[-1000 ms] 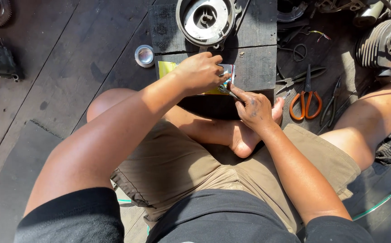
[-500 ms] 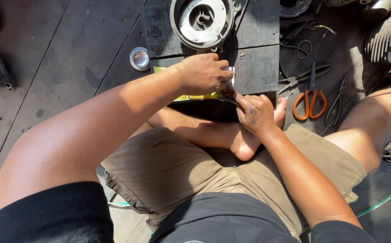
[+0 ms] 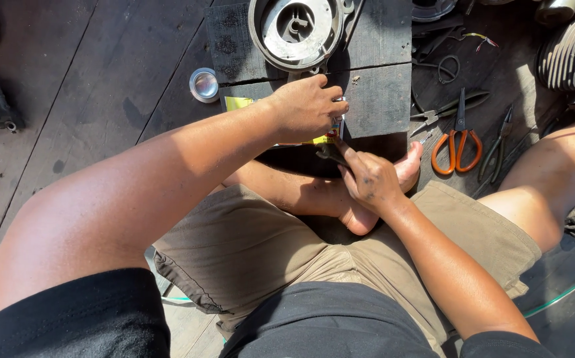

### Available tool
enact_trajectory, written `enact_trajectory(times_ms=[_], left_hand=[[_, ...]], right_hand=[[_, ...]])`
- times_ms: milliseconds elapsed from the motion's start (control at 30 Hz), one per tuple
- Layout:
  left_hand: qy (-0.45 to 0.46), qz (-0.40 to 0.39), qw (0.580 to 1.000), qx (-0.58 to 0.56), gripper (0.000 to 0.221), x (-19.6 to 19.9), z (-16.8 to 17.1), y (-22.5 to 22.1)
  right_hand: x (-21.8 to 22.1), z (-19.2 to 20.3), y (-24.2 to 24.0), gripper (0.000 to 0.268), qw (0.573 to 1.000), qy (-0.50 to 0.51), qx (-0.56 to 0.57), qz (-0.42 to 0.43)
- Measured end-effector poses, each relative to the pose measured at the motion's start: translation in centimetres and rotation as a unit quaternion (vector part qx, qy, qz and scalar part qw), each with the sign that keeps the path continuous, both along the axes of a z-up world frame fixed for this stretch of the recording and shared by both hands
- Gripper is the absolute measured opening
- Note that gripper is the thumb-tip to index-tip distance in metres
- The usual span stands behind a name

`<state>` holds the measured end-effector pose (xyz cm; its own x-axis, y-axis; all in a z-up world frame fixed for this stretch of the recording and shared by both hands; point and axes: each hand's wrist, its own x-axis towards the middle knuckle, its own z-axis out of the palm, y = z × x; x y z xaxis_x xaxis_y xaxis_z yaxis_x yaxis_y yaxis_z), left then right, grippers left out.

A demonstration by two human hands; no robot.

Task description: Cutting a piece of metal from a container to create a shim for engine repair.

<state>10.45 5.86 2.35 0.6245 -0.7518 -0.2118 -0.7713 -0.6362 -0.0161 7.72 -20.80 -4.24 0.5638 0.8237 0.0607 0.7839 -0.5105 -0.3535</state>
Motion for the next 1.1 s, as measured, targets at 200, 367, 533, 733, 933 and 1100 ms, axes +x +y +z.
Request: enact_trajectory(times_ms=[200,367,533,733,933,1100], left_hand=[[0.023,0.007,0.999,0.021,0.019,0.4,0.0,-0.4],[-0.014,0.029,0.998,-0.045,0.016,0.4,-2.5,-0.6],[-0.021,0.04,0.999,-0.025,0.017,0.3,-2.3,-0.7],[-0.001,0.065,0.998,-0.014,0.016,0.1,-2.3,-1.1],[-0.042,0.13,0.986,-0.095,0.026,-1.9,-3.3,-1.1],[-0.072,0.186,0.971,-0.134,0.036,-2.7,-3.2,-1.4]], right_hand=[[-3.1,0.3,-1.1,0.028,0.988,0.057,0.122,-0.076],[-2.2,1.4,1.0,0.029,0.991,0.003,0.113,-0.073],[-2.5,1.3,0.8,0.027,0.982,0.001,0.168,-0.084],[-2.1,0.8,1.1,0.027,0.995,-0.01,0.047,-0.093],[-2.3,0.4,0.9,0.029,0.992,0.011,0.06,-0.108],[-2.3,0.4,0.9,0.027,0.988,0.064,0.057,-0.125]])
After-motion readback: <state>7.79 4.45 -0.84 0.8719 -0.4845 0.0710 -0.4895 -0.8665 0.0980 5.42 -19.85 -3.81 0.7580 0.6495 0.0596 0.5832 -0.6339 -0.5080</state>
